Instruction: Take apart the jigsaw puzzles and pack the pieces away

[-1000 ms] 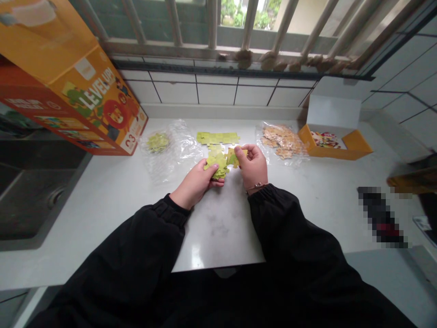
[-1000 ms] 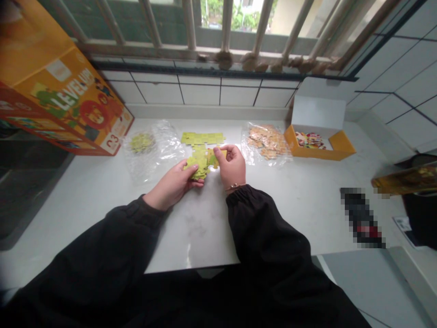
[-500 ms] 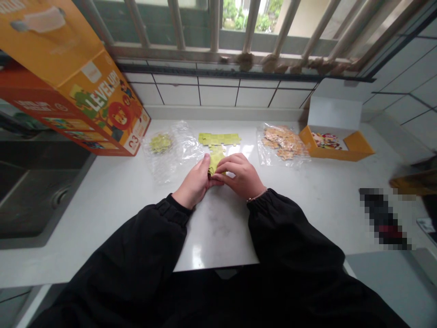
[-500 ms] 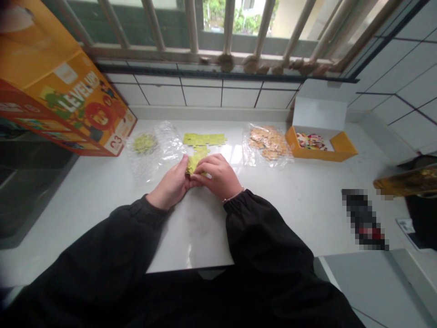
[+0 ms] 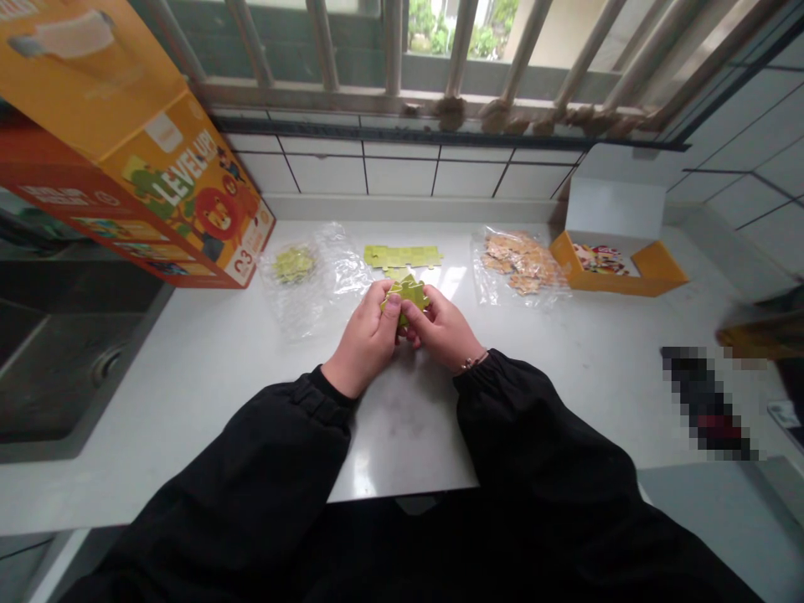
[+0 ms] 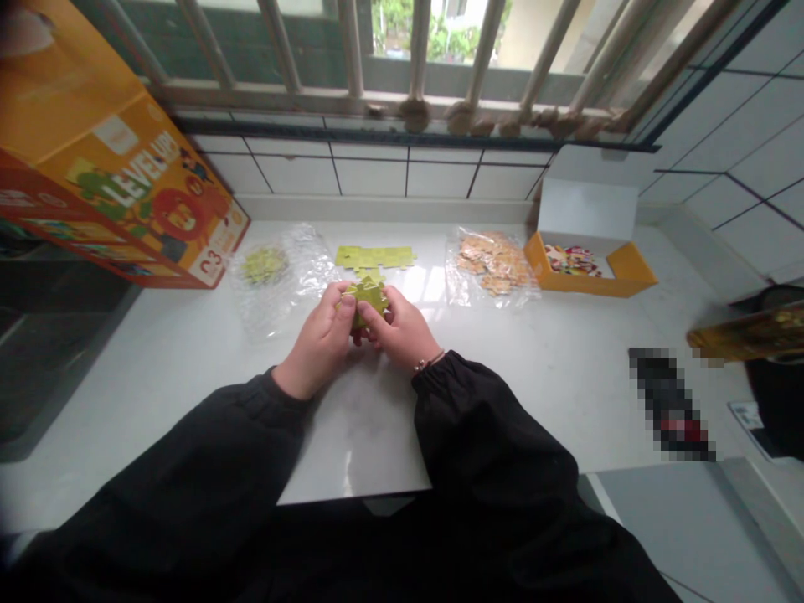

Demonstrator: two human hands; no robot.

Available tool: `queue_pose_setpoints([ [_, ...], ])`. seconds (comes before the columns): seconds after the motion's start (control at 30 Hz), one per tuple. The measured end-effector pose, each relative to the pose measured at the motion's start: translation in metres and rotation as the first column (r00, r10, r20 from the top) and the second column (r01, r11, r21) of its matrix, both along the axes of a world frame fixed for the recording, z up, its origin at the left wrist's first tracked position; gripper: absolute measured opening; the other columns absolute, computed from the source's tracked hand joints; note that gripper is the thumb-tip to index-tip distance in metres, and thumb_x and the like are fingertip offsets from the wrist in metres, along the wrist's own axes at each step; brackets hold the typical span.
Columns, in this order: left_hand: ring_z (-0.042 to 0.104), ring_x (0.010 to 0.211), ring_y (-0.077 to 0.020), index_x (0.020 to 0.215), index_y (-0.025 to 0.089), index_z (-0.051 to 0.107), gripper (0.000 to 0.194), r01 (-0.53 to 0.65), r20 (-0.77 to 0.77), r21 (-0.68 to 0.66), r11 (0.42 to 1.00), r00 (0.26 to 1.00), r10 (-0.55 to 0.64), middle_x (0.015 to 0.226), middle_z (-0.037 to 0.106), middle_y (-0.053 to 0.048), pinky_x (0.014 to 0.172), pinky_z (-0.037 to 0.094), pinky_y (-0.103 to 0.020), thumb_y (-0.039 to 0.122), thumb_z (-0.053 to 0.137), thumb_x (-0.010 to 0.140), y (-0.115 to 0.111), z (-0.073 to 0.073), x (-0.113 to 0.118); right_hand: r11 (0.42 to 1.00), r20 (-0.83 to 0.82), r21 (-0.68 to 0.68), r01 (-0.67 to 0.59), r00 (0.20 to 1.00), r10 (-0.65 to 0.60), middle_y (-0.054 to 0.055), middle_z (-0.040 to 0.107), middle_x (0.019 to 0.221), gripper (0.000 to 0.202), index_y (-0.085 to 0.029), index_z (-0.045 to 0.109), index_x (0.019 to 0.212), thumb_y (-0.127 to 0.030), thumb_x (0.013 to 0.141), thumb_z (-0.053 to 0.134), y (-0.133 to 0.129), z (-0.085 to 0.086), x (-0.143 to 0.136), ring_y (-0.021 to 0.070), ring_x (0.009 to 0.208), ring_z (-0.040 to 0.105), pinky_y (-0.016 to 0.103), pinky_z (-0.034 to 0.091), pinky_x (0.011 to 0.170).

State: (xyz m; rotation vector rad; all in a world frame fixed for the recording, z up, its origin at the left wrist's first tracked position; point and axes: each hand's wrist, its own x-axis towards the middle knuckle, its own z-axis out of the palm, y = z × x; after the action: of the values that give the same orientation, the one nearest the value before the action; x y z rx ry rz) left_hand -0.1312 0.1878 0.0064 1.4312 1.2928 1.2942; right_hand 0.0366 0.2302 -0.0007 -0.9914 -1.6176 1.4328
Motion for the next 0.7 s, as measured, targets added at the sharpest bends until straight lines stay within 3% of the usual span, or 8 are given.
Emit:
queue_pose_setpoints([
  [0.13,0.066,0.084,-0.0173,0.143,0.020,0.057,0.045,-0.017,-0.378,0.238,0.971,0.920,0.109,0.124,0.066,-0.012,0.082,0.060,-0.035,0.053,0.045,0.115,0.000,0.010,-0.014,0.995,-0.199,-0.102,0.003,0.980,-0.023,-0.007,0.061,0.067,0.057,-0.023,0.062,0.112,-0.075,0.092,0.075,0.000,-0.001,-0.003,0.0102,0.050,0.053,0.023,0.043,0.046],
  [0.27,0.067,0.100,-0.0243,0.144,0.021,0.057,0.043,-0.087,-0.601,0.420,0.903,0.719,0.349,0.125,0.065,-0.012,0.099,0.060,-0.044,0.046,0.063,0.109,-0.004,0.032,-0.040,0.976,-0.290,-0.217,-0.020,0.956,-0.045,-0.006,0.060,0.070,0.053,-0.022,0.064,0.107,-0.070,0.091,0.080,0.002,-0.001,0.001,0.0059,0.045,0.041,0.020,0.034,0.040],
  [0.37,0.061,0.131,-0.0381,0.146,0.020,0.058,0.055,-0.102,-0.756,0.426,0.899,0.506,0.415,0.136,0.062,-0.018,0.117,0.050,-0.055,0.041,0.076,0.099,-0.007,0.041,-0.064,0.944,-0.246,-0.270,-0.188,0.962,0.121,-0.004,0.067,0.077,0.057,-0.023,0.067,0.124,-0.065,0.090,0.084,-0.001,0.001,0.004,0.0063,0.046,0.045,0.019,0.036,0.039],
  [0.47,0.058,0.134,-0.0450,0.148,0.017,0.059,0.061,-0.188,-0.855,0.323,0.928,0.362,0.371,0.139,0.062,-0.022,0.117,0.049,-0.060,0.038,0.077,0.093,-0.009,0.036,-0.086,0.844,-0.151,-0.283,-0.455,0.890,0.430,-0.002,0.070,0.085,0.067,-0.028,0.064,0.147,-0.062,0.092,0.083,-0.006,0.008,0.001,0.0083,0.051,0.053,0.019,0.041,0.041],
  [0.53,0.065,0.125,-0.0420,0.140,0.017,0.065,0.048,-0.251,-0.889,0.240,0.938,0.331,0.316,0.130,0.068,-0.021,0.111,0.053,-0.056,0.032,0.070,0.095,-0.009,0.032,-0.095,0.769,-0.090,-0.277,-0.576,0.813,0.576,-0.004,0.067,0.081,0.068,-0.030,0.063,0.151,-0.061,0.094,0.082,-0.010,0.011,-0.010,0.0089,0.052,0.053,0.020,0.044,0.042],
  [0.6,0.070,0.113,-0.0369,0.127,0.018,0.072,0.033,-0.298,-0.897,0.187,0.936,0.336,0.286,0.118,0.074,-0.017,0.102,0.057,-0.049,0.027,0.061,0.098,-0.010,0.033,-0.098,0.739,-0.067,-0.264,-0.619,0.776,0.627,-0.005,0.064,0.076,0.067,-0.031,0.064,0.153,-0.060,0.095,0.081,-0.012,0.012,-0.028,0.0089,0.050,0.052,0.020,0.044,0.042],
  [0.63,0.072,0.107,-0.0348,0.121,0.018,0.074,0.029,-0.318,-0.894,0.182,0.931,0.342,0.291,0.113,0.076,-0.015,0.098,0.058,-0.046,0.027,0.057,0.100,-0.011,0.034,-0.098,0.756,-0.063,-0.259,-0.601,0.792,0.608,-0.005,0.063,0.074,0.065,-0.029,0.065,0.151,-0.060,0.096,0.080,-0.013,0.012,-0.039,0.0090,0.049,0.052,0.021,0.044,0.042],
  [0.7,0.075,0.100,-0.0323,0.117,0.019,0.076,0.028,-0.355,-0.876,0.212,0.910,0.344,0.339,0.106,0.079,-0.014,0.091,0.057,-0.042,0.029,0.053,0.104,-0.013,0.039,-0.095,0.861,-0.029,-0.245,-0.445,0.891,0.452,-0.005,0.062,0.069,0.059,-0.025,0.069,0.147,-0.058,0.098,0.076,-0.013,0.009,-0.062,0.0100,0.047,0.053,0.021,0.044,0.042],
])
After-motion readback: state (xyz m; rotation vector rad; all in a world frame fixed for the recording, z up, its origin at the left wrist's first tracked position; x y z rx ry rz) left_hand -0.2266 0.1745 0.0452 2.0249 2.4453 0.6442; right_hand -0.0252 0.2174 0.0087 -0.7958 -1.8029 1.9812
